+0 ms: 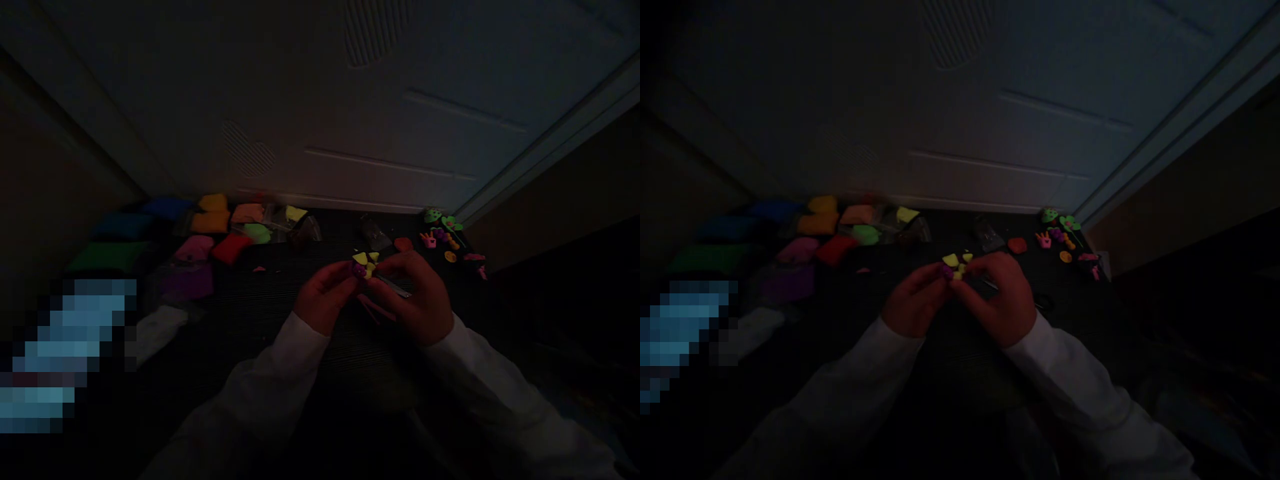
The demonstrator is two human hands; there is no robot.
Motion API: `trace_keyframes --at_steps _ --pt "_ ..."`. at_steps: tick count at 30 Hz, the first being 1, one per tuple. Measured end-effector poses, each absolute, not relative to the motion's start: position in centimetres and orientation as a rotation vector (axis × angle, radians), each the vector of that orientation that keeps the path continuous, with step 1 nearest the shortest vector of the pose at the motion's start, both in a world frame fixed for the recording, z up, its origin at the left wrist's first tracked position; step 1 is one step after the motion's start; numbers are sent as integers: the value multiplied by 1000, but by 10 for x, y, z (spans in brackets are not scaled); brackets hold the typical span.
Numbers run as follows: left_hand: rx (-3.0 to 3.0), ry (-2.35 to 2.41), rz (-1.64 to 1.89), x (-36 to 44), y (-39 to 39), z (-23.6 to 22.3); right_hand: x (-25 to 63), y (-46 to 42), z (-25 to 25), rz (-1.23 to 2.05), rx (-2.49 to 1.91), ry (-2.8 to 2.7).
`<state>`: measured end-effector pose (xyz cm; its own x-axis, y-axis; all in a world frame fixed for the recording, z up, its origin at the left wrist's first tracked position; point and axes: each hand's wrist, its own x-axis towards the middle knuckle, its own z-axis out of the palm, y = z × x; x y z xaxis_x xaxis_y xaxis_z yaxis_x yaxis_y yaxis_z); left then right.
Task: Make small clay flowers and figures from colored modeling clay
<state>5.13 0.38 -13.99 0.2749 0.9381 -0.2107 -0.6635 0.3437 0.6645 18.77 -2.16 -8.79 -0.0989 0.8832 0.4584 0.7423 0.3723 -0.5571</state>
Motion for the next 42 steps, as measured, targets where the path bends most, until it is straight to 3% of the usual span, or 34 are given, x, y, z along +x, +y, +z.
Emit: trace_keyframes --at_steps 16,31,42 --pt "439 570 985 49 0 -137 203 -25 -76 -23 -1199 -2316" --pt "567 587 943 49 -2 -137 215 -10 -75 467 -1251 -2070" --pt "542 576 914 49 -3 -136 212 -11 -77 513 -1265 -2000"
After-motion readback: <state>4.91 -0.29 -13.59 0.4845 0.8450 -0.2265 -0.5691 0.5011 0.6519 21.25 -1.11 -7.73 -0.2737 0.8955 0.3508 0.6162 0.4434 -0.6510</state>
